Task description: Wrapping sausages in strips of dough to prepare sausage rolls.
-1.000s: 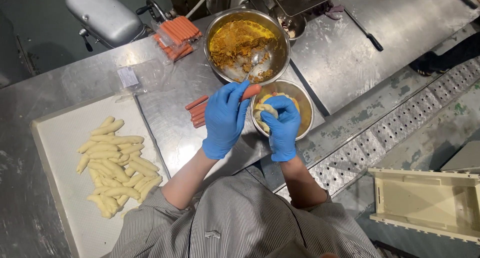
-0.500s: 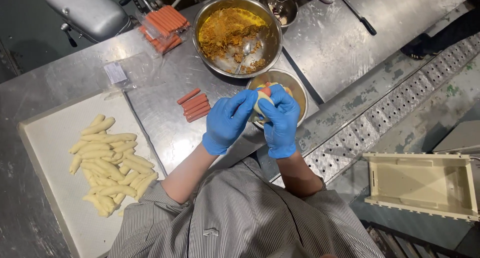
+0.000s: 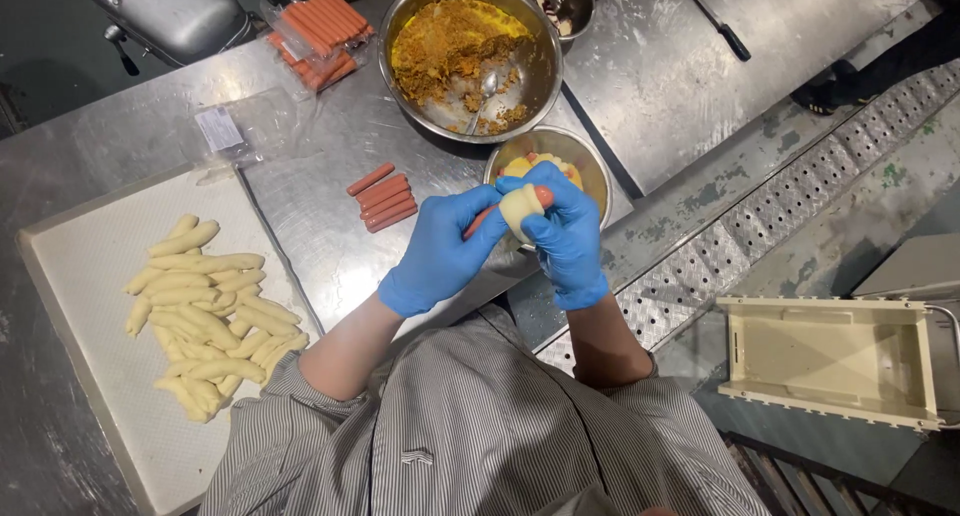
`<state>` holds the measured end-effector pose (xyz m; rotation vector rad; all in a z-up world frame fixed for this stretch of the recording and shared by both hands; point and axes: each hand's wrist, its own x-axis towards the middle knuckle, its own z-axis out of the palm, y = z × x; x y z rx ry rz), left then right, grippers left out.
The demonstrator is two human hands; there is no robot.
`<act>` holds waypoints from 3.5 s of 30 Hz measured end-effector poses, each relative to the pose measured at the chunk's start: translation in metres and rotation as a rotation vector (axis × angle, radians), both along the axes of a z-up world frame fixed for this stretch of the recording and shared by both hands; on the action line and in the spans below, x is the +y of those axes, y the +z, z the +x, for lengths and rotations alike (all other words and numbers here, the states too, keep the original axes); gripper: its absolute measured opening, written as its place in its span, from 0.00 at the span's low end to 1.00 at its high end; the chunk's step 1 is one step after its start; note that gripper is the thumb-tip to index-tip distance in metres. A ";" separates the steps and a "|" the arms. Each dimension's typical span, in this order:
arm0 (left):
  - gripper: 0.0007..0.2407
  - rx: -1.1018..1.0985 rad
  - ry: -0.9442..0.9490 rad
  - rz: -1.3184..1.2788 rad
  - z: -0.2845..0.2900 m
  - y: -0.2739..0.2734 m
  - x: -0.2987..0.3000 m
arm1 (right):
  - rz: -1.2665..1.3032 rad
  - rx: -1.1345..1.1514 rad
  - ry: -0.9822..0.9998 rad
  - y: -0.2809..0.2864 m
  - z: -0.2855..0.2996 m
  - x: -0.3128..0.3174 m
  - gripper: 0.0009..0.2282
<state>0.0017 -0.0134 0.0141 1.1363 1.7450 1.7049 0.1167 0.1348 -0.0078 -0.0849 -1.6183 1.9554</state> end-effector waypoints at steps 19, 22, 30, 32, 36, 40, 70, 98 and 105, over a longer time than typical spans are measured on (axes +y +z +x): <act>0.16 -1.472 -0.672 0.586 -0.068 -0.053 -0.020 | -0.232 -0.361 0.844 -0.118 -0.001 0.054 0.25; 0.16 -1.170 -0.636 0.299 -0.057 -0.041 -0.028 | -0.500 -0.436 0.931 -0.135 -0.020 0.078 0.18; 0.18 -0.292 -0.098 -0.250 -0.045 -0.118 -0.004 | 0.298 -0.526 0.546 0.035 -0.017 0.029 0.12; 0.16 -0.729 -0.315 -0.067 -0.061 -0.083 -0.026 | 0.199 -0.545 0.741 0.034 -0.017 0.017 0.13; 0.14 -1.295 -0.755 0.224 -0.063 -0.056 -0.052 | 0.292 -0.804 1.084 -0.007 -0.022 0.023 0.10; 0.12 -0.656 -0.830 -0.140 -0.040 -0.057 -0.044 | 0.511 -0.555 0.994 -0.023 -0.043 0.041 0.16; 0.14 0.437 0.204 -0.244 -0.032 -0.105 -0.022 | -0.150 -0.563 0.428 -0.108 -0.027 0.007 0.11; 0.32 -0.723 -0.346 0.189 -0.012 -0.164 -0.009 | 0.127 -0.195 0.150 -0.052 -0.028 -0.035 0.08; 0.34 -0.561 -0.479 0.206 -0.017 -0.145 -0.031 | 0.448 -0.389 -0.119 -0.040 -0.013 -0.016 0.08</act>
